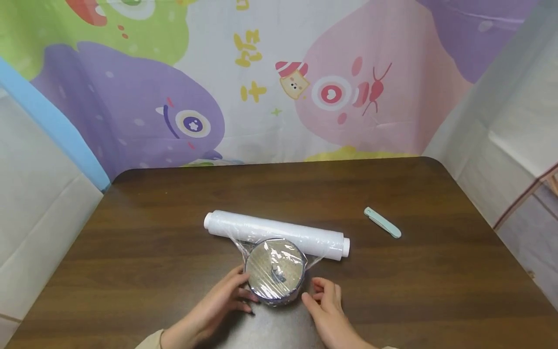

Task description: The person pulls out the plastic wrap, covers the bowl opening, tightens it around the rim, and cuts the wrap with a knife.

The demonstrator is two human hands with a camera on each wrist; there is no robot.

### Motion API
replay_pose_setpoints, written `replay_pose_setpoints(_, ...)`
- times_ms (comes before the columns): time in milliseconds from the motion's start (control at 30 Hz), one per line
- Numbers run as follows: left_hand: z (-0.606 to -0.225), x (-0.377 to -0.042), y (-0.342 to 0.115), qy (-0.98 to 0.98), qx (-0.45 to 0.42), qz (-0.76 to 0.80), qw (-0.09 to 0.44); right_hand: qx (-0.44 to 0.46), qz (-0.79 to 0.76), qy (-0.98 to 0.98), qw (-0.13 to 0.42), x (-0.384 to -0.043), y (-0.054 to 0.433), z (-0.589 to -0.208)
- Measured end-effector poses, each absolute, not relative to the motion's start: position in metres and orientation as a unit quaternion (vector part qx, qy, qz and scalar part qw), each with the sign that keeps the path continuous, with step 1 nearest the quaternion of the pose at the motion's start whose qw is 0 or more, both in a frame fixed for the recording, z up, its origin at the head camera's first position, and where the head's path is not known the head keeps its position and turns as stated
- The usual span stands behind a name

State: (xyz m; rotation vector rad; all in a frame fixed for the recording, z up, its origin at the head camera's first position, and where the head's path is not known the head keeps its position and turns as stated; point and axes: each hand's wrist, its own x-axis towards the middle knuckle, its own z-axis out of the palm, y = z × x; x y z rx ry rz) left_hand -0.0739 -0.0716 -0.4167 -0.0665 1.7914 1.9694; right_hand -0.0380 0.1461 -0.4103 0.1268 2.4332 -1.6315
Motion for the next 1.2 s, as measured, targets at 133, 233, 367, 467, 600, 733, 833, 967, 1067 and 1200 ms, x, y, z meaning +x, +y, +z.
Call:
replay_pose_setpoints(133, -0.419, -0.07, -0.067, 0.639, 0.003, 0.728, 0.247, -0.03, -0.526, 0.85, -0.007, -0.044, 0.147, -0.404)
replay_pose_setpoints(233, -0.423, -0.067, -0.06, 0.636, 0.01, 0.733, 0.241, -0.084, -0.507, 0.856, -0.053, -0.062, 0.15, -0.393)
replay_pose_setpoints(367, -0.428, -0.065, -0.054, 0.645, 0.008, 0.731, 0.221, -0.139, -0.45, 0.881, -0.036, -0.099, 0.158, -0.376)
replay_pose_setpoints(467, -0.431, -0.064, -0.054, 0.655, 0.004, 0.728, 0.202, -0.189, -0.383, 0.904, -0.003, -0.132, 0.164, -0.369)
replay_pose_setpoints(600, -0.433, -0.064, -0.055, 0.664, 0.0, 0.725, 0.182, -0.232, -0.31, 0.919, 0.069, -0.175, 0.168, -0.368)
replay_pose_setpoints(733, -0.434, -0.063, -0.055, 0.664, -0.004, 0.726, 0.179, -0.242, -0.274, 0.917, 0.162, -0.206, 0.166, -0.37)
replay_pose_setpoints(833, -0.433, -0.064, -0.055, 0.663, -0.004, 0.727, 0.177, -0.245, -0.26, 0.908, 0.221, -0.217, 0.16, -0.375)
replay_pose_setpoints(967, -0.433, -0.065, -0.054, 0.658, -0.004, 0.732, 0.174, -0.254, -0.238, 0.897, 0.273, -0.221, 0.149, -0.382)
replay_pose_setpoints(1067, -0.432, -0.064, -0.054, 0.654, -0.006, 0.736, 0.175, -0.254, -0.232, 0.896, 0.282, -0.22, 0.145, -0.385)
replay_pose_setpoints(1200, -0.433, -0.064, -0.055, 0.65, -0.006, 0.74, 0.173, -0.249, -0.252, 0.895, 0.272, -0.218, 0.144, -0.387)
